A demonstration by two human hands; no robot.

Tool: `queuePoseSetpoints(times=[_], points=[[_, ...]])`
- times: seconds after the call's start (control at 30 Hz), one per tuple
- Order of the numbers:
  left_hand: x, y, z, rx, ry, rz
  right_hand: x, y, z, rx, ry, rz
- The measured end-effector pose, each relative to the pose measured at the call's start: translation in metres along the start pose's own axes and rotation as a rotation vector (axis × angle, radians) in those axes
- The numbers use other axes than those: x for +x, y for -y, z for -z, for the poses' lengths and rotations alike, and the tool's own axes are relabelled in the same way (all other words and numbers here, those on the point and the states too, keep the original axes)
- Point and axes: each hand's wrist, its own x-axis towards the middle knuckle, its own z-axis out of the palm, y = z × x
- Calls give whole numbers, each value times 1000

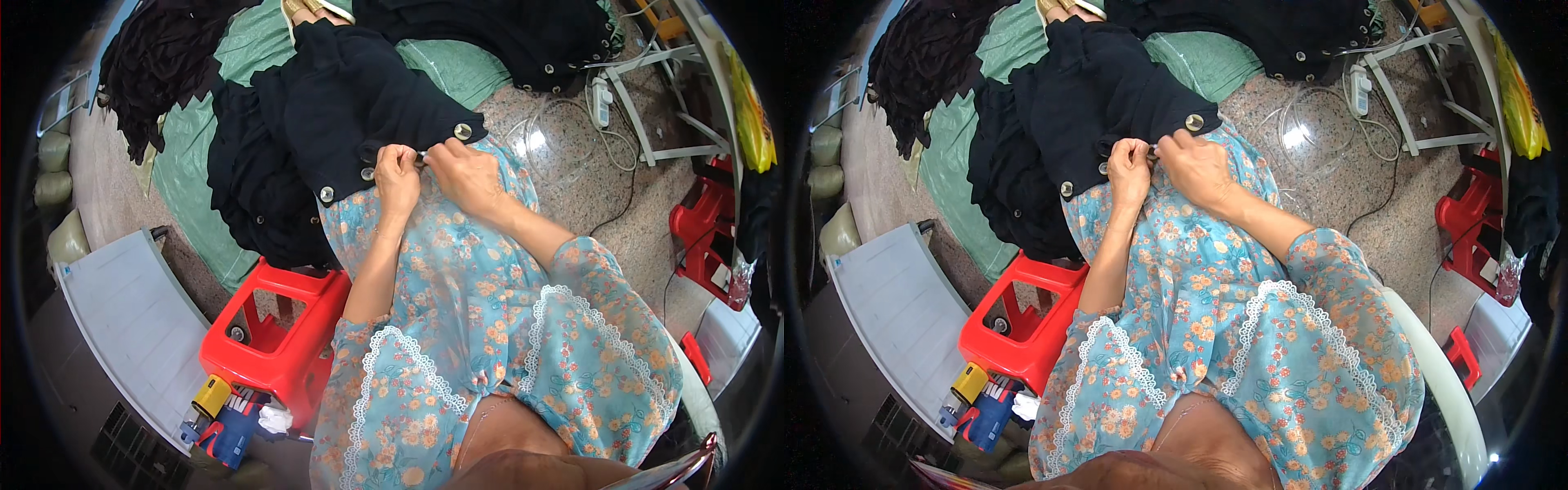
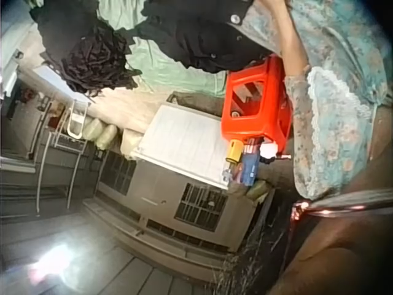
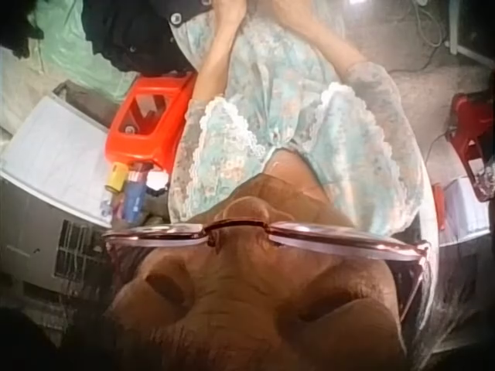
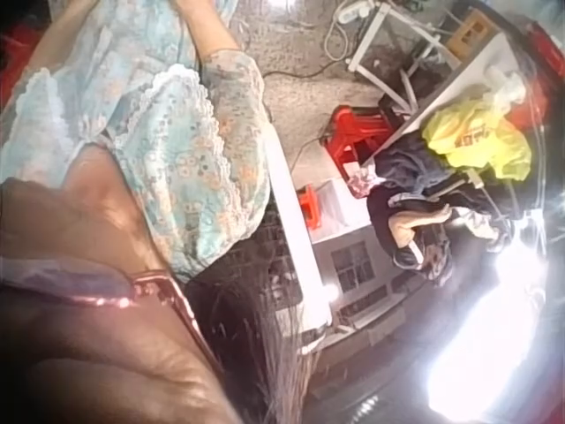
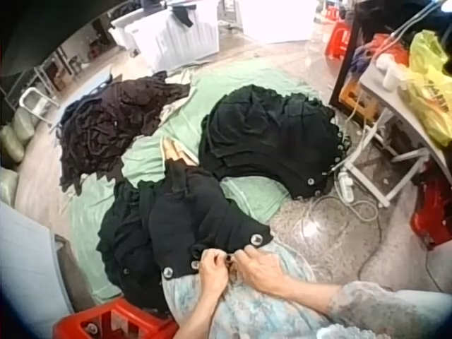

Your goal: Trimming excess threads from black garments using a pair of small thread clippers.

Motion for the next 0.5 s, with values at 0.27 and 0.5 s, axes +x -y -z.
queuePoseSetpoints(times=[0.27, 0.5], points=[[-1, -8, 2, -50, 4, 77, -5, -6, 11, 46, -26, -190], [1, -7, 2, -78, -130, -24, -7, -15, 20, 319, -243, -277]])
